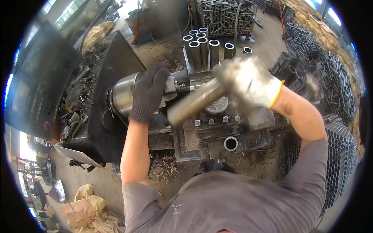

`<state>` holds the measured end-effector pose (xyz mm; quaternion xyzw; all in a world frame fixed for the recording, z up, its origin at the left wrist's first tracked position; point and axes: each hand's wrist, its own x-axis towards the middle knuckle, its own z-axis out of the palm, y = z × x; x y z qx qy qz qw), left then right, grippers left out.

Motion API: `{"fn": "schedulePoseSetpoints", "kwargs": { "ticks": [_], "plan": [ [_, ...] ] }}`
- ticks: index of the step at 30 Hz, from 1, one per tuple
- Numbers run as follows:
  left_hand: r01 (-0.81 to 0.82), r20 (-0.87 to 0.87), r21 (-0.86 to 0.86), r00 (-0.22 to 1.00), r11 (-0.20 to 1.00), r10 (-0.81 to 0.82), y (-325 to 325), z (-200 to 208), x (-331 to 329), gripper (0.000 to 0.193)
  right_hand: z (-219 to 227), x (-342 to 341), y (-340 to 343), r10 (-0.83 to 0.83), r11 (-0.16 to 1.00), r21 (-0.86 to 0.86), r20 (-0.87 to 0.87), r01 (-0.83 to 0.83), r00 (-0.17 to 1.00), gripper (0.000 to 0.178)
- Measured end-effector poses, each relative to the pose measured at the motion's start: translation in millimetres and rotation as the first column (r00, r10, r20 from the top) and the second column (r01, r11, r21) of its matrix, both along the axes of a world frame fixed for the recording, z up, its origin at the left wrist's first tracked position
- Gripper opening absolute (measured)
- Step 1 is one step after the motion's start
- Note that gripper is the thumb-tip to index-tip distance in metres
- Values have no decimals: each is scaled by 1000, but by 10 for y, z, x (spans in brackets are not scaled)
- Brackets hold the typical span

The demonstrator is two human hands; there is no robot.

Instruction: The person repeatedly loads metal tubes into a lathe chuck, operates the machine, and removes the finished parts. They then place the processed tubes into a nearby wire rack. The cycle of loading, machining, and unloading is repeated continuously throughout the clip.

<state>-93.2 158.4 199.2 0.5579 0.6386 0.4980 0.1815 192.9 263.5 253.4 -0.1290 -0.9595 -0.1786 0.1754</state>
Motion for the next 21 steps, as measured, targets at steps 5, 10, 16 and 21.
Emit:
{"fn": "schedulePoseSetpoints", "kwargs": {
  "ticks": [5,10,16,21],
  "plan": [
    [-378,-902,-410,31,830,-431,1188,-832,-52,62,-186,112,747,-348,904,-264,-3,335,937,40],
    [-170,-697,-417,691,893,-194,1446,-920,-41,44,-398,279,1172,-495,781,-359,145,511,857,47],
    [-492,-556,124,685,861,471,1304,-264,-699,52,-717,-387,1339,-369,778,-312,475,545,799,42],
    [-286,-465,267,798,920,383,-13,-536,-559,45,-1214,-872,1439,-82,847,-390,575,361,814,38]
  ]
}}
